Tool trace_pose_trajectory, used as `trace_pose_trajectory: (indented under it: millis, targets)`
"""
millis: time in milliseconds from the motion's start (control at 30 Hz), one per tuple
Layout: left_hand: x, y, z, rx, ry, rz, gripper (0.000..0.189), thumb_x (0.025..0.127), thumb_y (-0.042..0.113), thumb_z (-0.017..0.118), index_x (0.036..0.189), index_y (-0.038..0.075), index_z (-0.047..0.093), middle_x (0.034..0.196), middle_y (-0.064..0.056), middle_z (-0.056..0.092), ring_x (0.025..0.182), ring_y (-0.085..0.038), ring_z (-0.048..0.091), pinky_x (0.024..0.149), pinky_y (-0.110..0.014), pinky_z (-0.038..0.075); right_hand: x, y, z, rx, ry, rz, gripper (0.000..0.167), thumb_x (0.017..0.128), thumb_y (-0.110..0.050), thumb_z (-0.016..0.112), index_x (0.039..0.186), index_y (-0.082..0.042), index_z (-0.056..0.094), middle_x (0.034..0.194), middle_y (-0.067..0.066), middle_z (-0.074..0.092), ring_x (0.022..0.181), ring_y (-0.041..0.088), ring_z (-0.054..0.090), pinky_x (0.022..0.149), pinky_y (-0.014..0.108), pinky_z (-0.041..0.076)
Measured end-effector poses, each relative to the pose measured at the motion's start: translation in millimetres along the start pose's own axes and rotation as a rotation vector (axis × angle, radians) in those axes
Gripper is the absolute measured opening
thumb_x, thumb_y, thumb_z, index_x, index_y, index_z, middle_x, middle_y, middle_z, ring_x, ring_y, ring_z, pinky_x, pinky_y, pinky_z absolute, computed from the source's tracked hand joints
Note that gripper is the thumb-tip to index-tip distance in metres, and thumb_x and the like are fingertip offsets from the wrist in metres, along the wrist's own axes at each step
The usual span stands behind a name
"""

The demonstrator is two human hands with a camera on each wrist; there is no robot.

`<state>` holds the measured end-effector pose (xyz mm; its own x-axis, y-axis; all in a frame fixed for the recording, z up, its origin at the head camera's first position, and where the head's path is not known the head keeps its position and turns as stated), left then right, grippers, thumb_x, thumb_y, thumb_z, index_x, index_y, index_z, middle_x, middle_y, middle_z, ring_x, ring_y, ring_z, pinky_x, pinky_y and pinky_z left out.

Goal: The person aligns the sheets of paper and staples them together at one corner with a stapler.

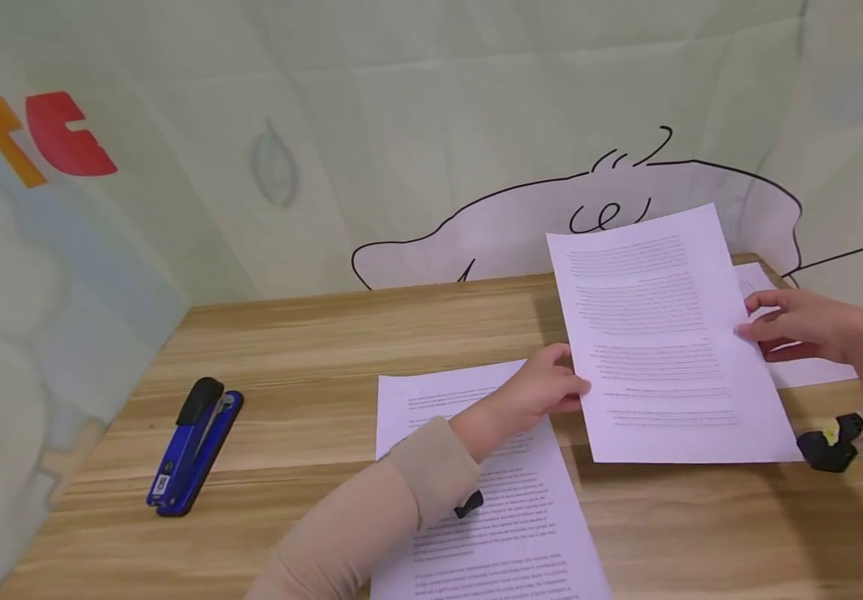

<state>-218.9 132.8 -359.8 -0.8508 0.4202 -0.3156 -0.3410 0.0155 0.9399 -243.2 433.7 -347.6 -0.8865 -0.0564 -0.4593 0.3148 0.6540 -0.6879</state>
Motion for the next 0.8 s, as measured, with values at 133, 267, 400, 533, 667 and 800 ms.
trace_pose_trajectory:
  millis: [133,267,400,533,667,800]
  targets:
    - [-1.2,6.3,-16.4,-0.042,-0.045,0.050,0.035,0.084,-0.012,0.052,0.117,-0.001,0.052,0.091,-0.013,0.065,0.090,-0.028,0.064,0.077,-0.037,0.053,1.2,-17.4,7.6,0.132,-0.008,-0.059,0.011,0.094,-0.020,0.056,0.101,-0.017,0.049,0.091,-0.003,0.064,0.079,0.024,0.062,0.076,0.039,0.054]
    - [-2.7,11.5,-32.8,-0.055,-0.097,0.101,0.037,0.088,-0.008,0.048,0.124,0.001,0.052,0.102,-0.013,0.064,0.095,-0.029,0.064,0.077,-0.038,0.053,2.7,-33.8,16.5,0.245,-0.086,-0.114,0.018,0.096,-0.014,0.051,0.090,-0.031,0.053,0.089,-0.008,0.065,0.079,0.021,0.063,0.075,0.034,0.054]
    - [-2.1,16.3,-54.6,-0.044,-0.024,0.067,0.031,0.091,0.000,0.051,0.122,0.000,0.053,0.098,-0.011,0.065,0.089,-0.023,0.065,0.075,-0.035,0.053,3.1,-48.1,28.0,0.335,-0.156,-0.155,0.020,0.097,-0.009,0.048,0.093,-0.028,0.054,0.092,-0.006,0.067,0.080,0.022,0.065,0.075,0.034,0.054]
    - [-3.7,23.5,-77.7,-0.069,0.073,0.022,0.032,0.090,0.001,0.054,0.122,-0.002,0.052,0.097,-0.015,0.064,0.080,-0.018,0.062,0.076,-0.032,0.053,2.5,-59.5,41.5,0.399,-0.235,-0.177,0.017,0.098,-0.007,0.046,0.095,-0.023,0.052,0.096,-0.002,0.067,0.084,0.023,0.065,0.076,0.035,0.054]
    - [-8.4,34.1,-99.3,-0.082,0.110,0.031,0.034,0.091,0.000,0.052,0.125,-0.004,0.049,0.096,-0.015,0.062,0.074,-0.015,0.059,0.076,-0.030,0.053,1.0,-70.1,55.8,0.395,-0.280,-0.199,0.014,0.098,-0.008,0.045,0.098,-0.021,0.050,0.098,-0.001,0.067,0.085,0.022,0.064,0.078,0.034,0.053]
    - [-12.2,43.0,-120.5,-0.104,0.114,0.064,0.032,0.092,-0.001,0.050,0.124,-0.006,0.051,0.093,-0.012,0.060,0.073,-0.013,0.058,0.071,-0.026,0.053,1.1,-78.1,72.8,0.391,-0.295,-0.196,0.010,0.098,-0.008,0.046,0.098,-0.019,0.049,0.098,0.001,0.067,0.084,0.023,0.064,0.077,0.035,0.053]
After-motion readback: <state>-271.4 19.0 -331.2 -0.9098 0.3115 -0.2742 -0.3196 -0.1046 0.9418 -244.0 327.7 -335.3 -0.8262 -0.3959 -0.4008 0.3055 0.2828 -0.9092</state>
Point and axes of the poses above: each hand's wrist, its own x-axis towards the middle knuckle, its own z-axis out of the palm, y = z × x, the point moved 6 cm from there along x, towards the middle knuckle
